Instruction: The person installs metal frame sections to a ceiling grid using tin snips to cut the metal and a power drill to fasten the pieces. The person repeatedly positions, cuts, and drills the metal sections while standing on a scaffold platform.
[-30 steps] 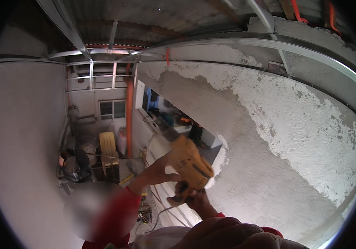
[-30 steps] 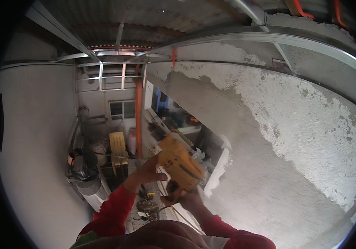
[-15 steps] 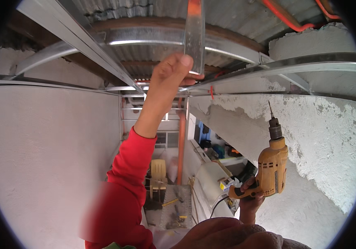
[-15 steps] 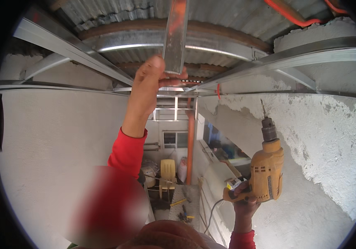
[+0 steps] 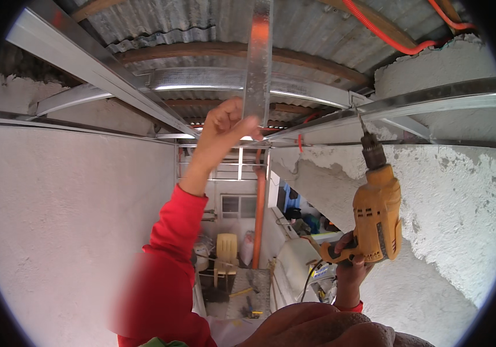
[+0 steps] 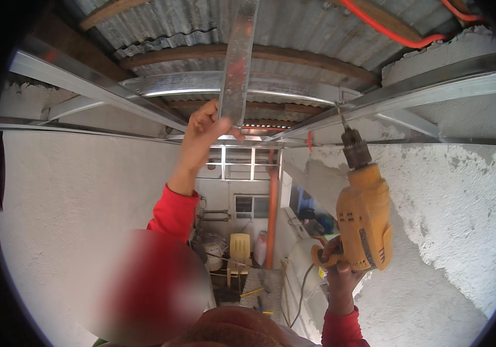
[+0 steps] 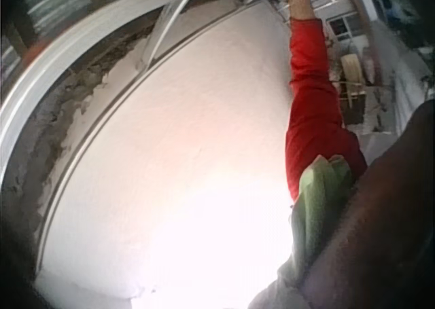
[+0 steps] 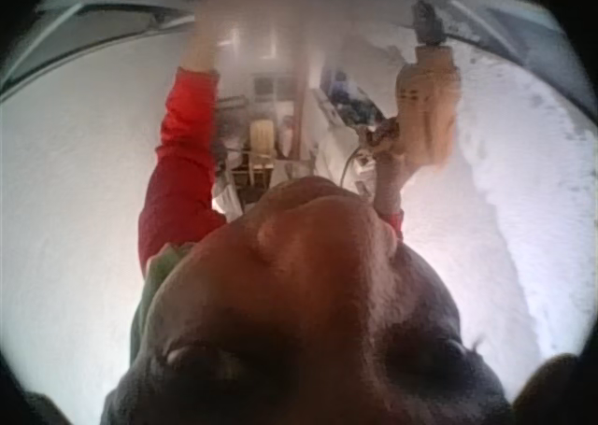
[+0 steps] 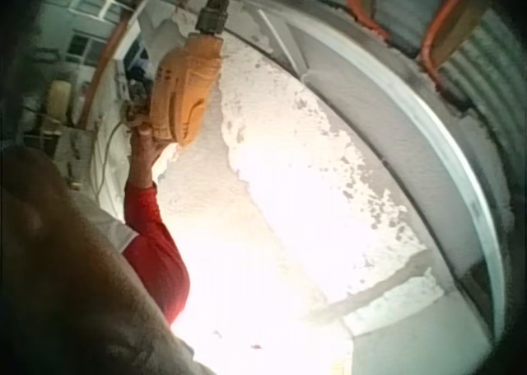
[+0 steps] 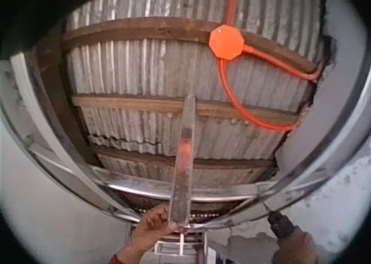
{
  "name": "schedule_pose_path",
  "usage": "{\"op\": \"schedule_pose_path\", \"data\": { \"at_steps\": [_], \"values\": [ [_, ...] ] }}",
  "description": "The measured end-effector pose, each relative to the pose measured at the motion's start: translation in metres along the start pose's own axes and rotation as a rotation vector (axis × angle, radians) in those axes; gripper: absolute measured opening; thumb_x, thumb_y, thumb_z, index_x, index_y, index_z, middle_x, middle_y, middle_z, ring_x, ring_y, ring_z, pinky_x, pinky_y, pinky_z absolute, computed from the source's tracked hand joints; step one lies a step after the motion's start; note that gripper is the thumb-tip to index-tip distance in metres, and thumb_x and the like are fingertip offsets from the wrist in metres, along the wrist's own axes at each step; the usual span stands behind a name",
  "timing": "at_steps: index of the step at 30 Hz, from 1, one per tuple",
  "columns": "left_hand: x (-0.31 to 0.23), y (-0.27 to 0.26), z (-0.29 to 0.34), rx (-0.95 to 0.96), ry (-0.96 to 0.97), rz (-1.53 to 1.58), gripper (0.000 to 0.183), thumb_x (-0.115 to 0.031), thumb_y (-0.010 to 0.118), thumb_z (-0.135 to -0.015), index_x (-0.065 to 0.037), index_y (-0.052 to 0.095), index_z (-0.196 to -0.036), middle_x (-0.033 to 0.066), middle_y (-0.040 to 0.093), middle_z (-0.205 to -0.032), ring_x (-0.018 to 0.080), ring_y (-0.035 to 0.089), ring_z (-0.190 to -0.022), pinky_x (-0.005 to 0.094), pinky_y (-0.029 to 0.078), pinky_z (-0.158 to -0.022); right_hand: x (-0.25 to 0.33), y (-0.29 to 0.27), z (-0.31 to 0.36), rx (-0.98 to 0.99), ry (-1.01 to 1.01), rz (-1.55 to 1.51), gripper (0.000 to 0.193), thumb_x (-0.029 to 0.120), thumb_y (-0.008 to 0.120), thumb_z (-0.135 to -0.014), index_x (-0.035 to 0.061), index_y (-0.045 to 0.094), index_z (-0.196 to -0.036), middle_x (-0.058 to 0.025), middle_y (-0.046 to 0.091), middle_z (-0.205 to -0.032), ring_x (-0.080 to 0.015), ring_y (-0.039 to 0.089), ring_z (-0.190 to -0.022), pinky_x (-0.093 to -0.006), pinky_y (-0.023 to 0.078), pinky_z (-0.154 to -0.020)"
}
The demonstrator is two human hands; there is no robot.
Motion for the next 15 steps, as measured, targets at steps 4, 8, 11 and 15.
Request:
{"op": "schedule_pose_path", "data": {
  "at_steps": [4, 8, 11, 15],
  "values": [
    [0.020, -0.041, -0.020, 0.107, 0.025, 0.333, 0.031, -0.025, 0.060, -0.104, 0.000, 0.060, -0.124, 0.0130, 0.069, -0.114, 0.0240, 0.070, -0.107, 0.0403, 0.057, -0.092, 0.024, 0.023, -0.038, 0.024, -0.104, 0.027, 0.088, 0.058, 0.089, -0.075, -0.0031, 0.053, -0.127, -0.0115, 0.063, -0.100, -0.0167, 0.064, -0.074, -0.0274, 0.050, -0.057],
    [0.041, -0.060, -0.051, -0.006, -0.122, 0.444, 0.037, -0.025, 0.060, -0.103, -0.002, 0.056, -0.132, 0.0159, 0.067, -0.125, 0.0298, 0.067, -0.113, 0.0447, 0.058, -0.093, 0.032, 0.050, -0.067, 0.071, -0.156, 0.000, 0.076, 0.045, 0.088, -0.080, -0.0042, 0.053, -0.126, -0.0125, 0.061, -0.105, -0.0184, 0.065, -0.075, -0.0285, 0.051, -0.058],
    [0.046, -0.051, -0.042, -0.202, -0.213, 0.318, 0.041, -0.021, 0.060, -0.103, -0.002, 0.051, -0.138, 0.0154, 0.064, -0.132, 0.0291, 0.065, -0.119, 0.0458, 0.058, -0.093, 0.030, 0.060, -0.078, 0.057, -0.134, 0.015, 0.071, 0.040, 0.087, -0.081, -0.0050, 0.053, -0.126, -0.0132, 0.062, -0.103, -0.0188, 0.065, -0.075, -0.0293, 0.051, -0.059],
    [0.032, -0.011, -0.009, -0.102, 0.040, 0.573, 0.036, -0.028, 0.063, -0.104, -0.002, 0.056, -0.128, 0.0097, 0.067, -0.126, 0.0208, 0.069, -0.107, 0.0382, 0.056, -0.093, 0.023, 0.063, -0.081, 0.078, -0.100, 0.057, 0.072, 0.037, 0.086, -0.082, -0.0061, 0.052, -0.129, -0.0153, 0.065, -0.092, -0.0193, 0.065, -0.075, -0.0297, 0.052, -0.061]
  ]
}}
Point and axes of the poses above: each hand's wrist, its own z-axis away from the middle knuckle, its own y-axis out of the palm, x = y × z, the point moved 6 cm from there along -z, towards the middle knuckle
